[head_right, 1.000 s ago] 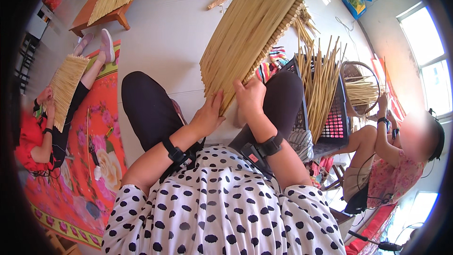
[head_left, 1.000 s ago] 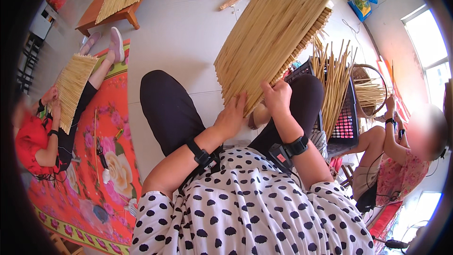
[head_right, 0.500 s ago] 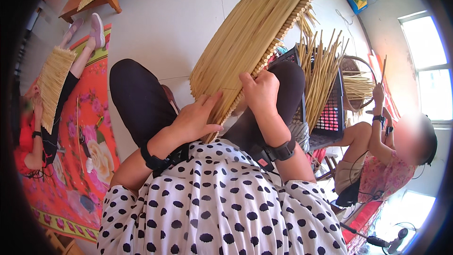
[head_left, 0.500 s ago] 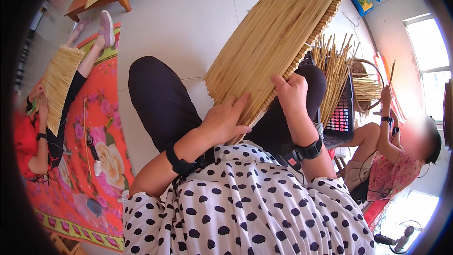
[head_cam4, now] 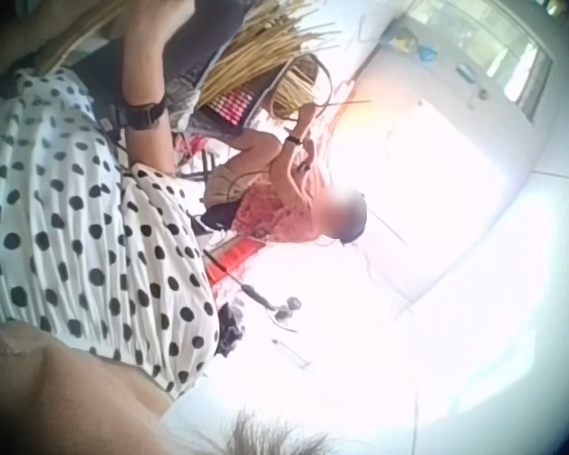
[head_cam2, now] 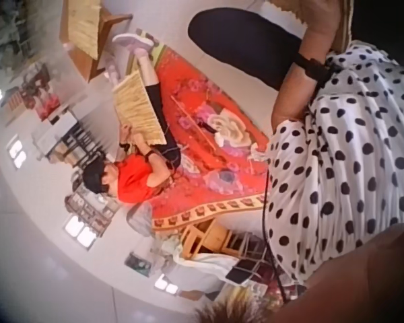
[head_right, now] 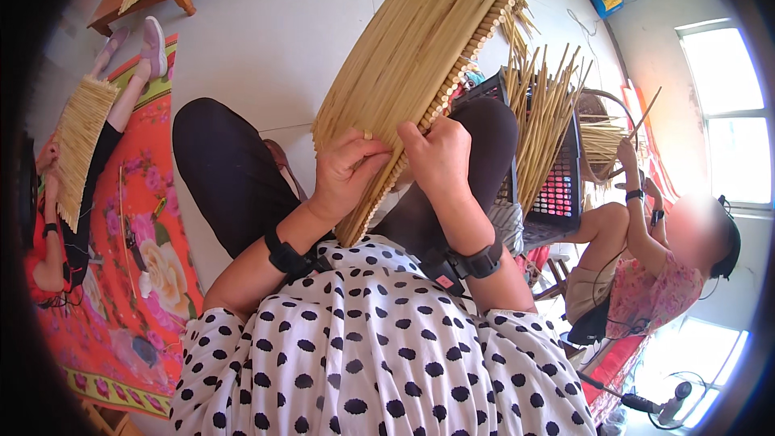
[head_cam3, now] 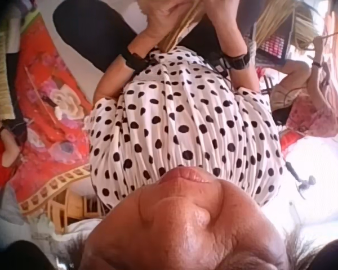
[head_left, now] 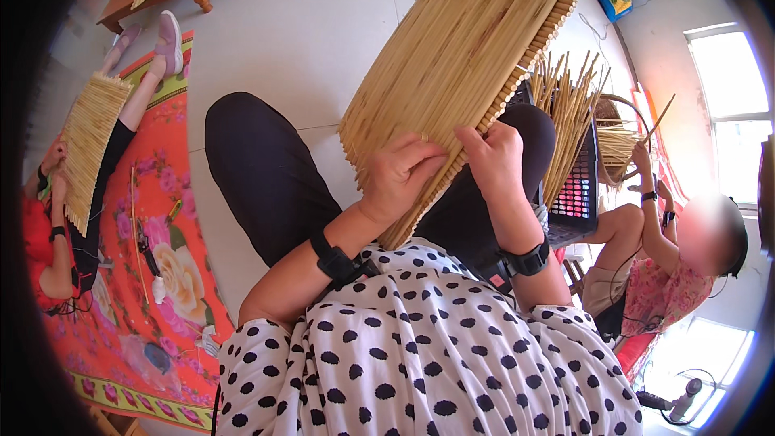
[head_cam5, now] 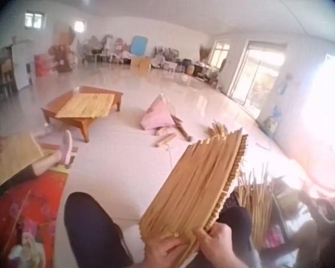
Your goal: The person sits on the floor and weaves a bamboo mat by threading a white string through the edges of bamboo strips. They repeatedly pull the string through the mat and adjust the alignment of the strips.
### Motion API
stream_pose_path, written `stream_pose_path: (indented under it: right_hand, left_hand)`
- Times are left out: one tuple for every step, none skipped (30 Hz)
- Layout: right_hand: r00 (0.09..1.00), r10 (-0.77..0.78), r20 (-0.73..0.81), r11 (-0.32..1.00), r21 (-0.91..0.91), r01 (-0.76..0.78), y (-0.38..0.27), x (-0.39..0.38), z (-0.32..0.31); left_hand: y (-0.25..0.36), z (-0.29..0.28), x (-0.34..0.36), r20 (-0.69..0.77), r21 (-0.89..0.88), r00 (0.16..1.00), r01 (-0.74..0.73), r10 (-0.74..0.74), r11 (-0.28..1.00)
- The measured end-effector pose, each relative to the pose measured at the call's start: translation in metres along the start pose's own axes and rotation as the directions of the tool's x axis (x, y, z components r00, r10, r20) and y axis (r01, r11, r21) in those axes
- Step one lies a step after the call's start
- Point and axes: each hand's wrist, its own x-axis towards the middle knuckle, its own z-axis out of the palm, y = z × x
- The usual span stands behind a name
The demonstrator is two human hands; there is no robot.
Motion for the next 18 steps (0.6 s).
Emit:
stream_pose_path:
  right_hand:
    - [1.0, -0.006, -0.013, 1.0, 0.021, 0.006, 0.002, -0.001, 0.0]
    - [1.0, -0.001, -0.004, 1.0, 0.018, 0.001, -0.002, -0.002, 0.0]
    - [1.0, 0.004, 0.005, 1.0, 0.016, -0.004, -0.011, -0.004, -0.003]
    - [1.0, 0.008, 0.015, 1.0, 0.015, -0.008, -0.015, -0.005, -0.003]
    - [1.0, -0.006, 0.017, 1.0, -0.004, 0.006, -0.013, -0.004, -0.003]
    - [1.0, -0.02, 0.021, 1.0, -0.022, 0.021, -0.007, -0.001, -0.002]
    - [0.999, -0.035, 0.026, 0.999, -0.039, 0.036, -0.002, 0.003, -0.002]
    - [1.0, -0.024, 0.016, 0.998, -0.059, 0.025, 0.005, 0.008, -0.005]
    - [1.0, -0.007, 0.001, 0.997, -0.078, 0.007, 0.012, 0.012, -0.009]
    - [1.0, 0.007, -0.017, 0.994, -0.108, -0.008, 0.016, 0.01, -0.016]
    - [1.0, 0.029, 0.005, 0.994, -0.101, -0.028, 0.013, 0.008, -0.016]
    - [1.0, 0.009, -0.002, 0.998, -0.068, -0.009, 0.009, 0.008, -0.015]
    - [1.0, -0.011, -0.009, 0.999, -0.036, 0.011, 0.005, 0.005, -0.013]
    - [1.0, -0.026, -0.017, 1.0, 0.001, 0.026, 0.002, 0.003, -0.01]
    - [1.0, -0.025, 0.0, 0.998, -0.059, 0.025, 0.007, 0.006, -0.008]
    - [0.999, -0.042, 0.013, 0.997, -0.058, 0.042, 0.005, 0.008, -0.007]
    - [0.998, -0.055, 0.028, 0.997, -0.054, 0.056, 0.003, 0.007, -0.005]
    - [0.997, -0.067, 0.042, 0.996, -0.051, 0.069, 0.002, 0.007, -0.003]
  left_hand:
    - [0.001, 0.003, 0.001, -0.019, 0.007, 0.999, -0.051, 0.051, 0.999]
    - [0.001, 0.004, 0.003, -0.037, 0.022, 0.994, -0.1, 0.101, 0.995]
    - [0.002, 0.004, 0.004, -0.055, 0.039, 0.987, -0.149, 0.151, 0.988]
    - [0.001, 0.003, 0.005, -0.045, 0.066, 0.983, -0.174, 0.177, 0.983]
    - [0.003, 0.002, 0.008, -0.03, 0.09, 0.978, -0.203, 0.207, 0.975]
    - [0.006, 0.0, 0.011, -0.014, 0.114, 0.972, -0.233, 0.236, 0.966]
    - [0.013, -0.005, 0.01, -0.081, 0.11, 0.967, -0.233, 0.242, 0.966]
    - [0.026, -0.014, 0.015, -0.144, 0.096, 0.958, -0.237, 0.249, 0.967]
    - [0.039, -0.03, 0.021, -0.274, 0.064, 0.934, -0.22, 0.229, 0.973]
    - [0.051, -0.046, 0.024, -0.405, 0.019, 0.893, -0.208, 0.198, 0.978]
    - [0.05, -0.065, 0.031, -0.421, 0.045, 0.857, -0.307, 0.297, 0.951]
    - [0.048, -0.077, 0.041, -0.436, 0.073, 0.807, -0.41, 0.399, 0.909]
    - [0.054, -0.075, 0.042, -0.446, -0.104, 0.856, -0.339, 0.26, 0.935]
    - [0.063, -0.071, 0.039, -0.425, -0.278, 0.897, -0.255, 0.119, 0.926]
    - [0.07, -0.073, 0.037, -0.342, -0.429, 0.94, -0.177, 0.022, 0.886]
    - [0.076, -0.074, 0.034, -0.254, -0.563, 0.964, -0.085, -0.074, 0.822]
    - [0.082, -0.082, 0.03, -0.118, -0.664, 0.986, 0.01, -0.118, 0.747]
    - [0.086, -0.091, 0.027, 0.025, -0.743, 0.989, 0.116, -0.146, 0.659]
